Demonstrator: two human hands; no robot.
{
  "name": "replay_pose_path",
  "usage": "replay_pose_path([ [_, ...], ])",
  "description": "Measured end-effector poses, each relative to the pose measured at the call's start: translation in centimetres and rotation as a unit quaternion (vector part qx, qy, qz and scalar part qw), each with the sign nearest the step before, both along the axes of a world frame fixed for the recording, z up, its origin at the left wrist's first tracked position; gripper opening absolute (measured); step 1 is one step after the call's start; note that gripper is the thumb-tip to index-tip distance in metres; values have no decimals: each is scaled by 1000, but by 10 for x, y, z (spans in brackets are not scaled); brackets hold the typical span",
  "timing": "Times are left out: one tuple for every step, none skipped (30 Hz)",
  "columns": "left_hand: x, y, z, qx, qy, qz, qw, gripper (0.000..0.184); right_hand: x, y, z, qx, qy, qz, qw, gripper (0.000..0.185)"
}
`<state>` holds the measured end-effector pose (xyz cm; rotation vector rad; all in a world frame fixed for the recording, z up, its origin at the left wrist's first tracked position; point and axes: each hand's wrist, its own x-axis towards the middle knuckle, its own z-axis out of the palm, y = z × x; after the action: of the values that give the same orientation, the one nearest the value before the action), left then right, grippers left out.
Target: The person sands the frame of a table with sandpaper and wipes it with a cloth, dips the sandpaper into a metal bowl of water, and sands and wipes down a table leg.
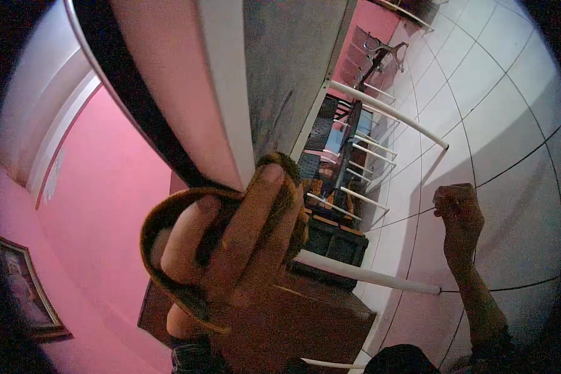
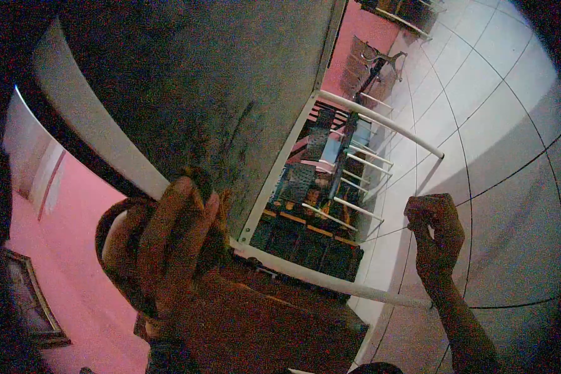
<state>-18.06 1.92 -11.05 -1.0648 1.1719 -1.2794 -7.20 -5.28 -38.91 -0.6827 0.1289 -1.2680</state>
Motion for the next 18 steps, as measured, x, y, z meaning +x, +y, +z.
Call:
replay_pose_path([
  [0,0,2,1,3,15,1000,16,0,-1,-1,13,-12,17,1000,5],
  [0,0,4,2,7,28,1000,15,-1,-2,-2,26,-23,33,999,4],
  [1,2,6,4,11,43,999,15,0,-3,-4,23,-16,27,999,4],
  [1,4,8,5,15,60,998,15,1,-3,-6,19,-8,23,1000,4],
  [3,11,12,30,17,79,996,16,2,-4,-9,14,-1,18,1000,4],
  [9,23,18,56,20,97,994,20,4,-6,-13,0,5,11,1000,3],
  [17,35,20,83,22,115,990,25,5,-8,-19,-13,11,4,1000,3],
  [26,51,18,47,47,111,992,25,5,-10,-22,-29,17,-2,999,3],
  [36,70,14,10,76,110,991,25,3,-11,-21,-10,14,12,1000,3],
  [47,94,13,4,73,153,985,26,1,-13,-18,10,13,20,1000,3],
  [61,119,13,0,71,193,979,26,-1,-17,-17,31,12,25,999,3],
  [72,134,13,-3,71,231,970,26,-1,-21,-19,12,16,13,1000,4],
  [78,140,11,-5,70,207,976,26,-3,-25,-21,-7,20,4,1000,4],
  [81,144,9,-9,69,186,980,27,-5,-28,-21,-26,23,-3,999,4],
  [82,148,8,-13,66,165,984,27,-8,-30,-19,-11,18,7,1000,5],
  [82,149,8,-22,84,160,983,27,-10,-31,-16,5,12,18,1000,6],
  [83,149,7,-29,102,153,982,27,-12,-31,-14,23,6,26,999,6],
  [85,147,7,-35,118,145,982,27,-12,-30,-13,4,14,15,1000,7],
])
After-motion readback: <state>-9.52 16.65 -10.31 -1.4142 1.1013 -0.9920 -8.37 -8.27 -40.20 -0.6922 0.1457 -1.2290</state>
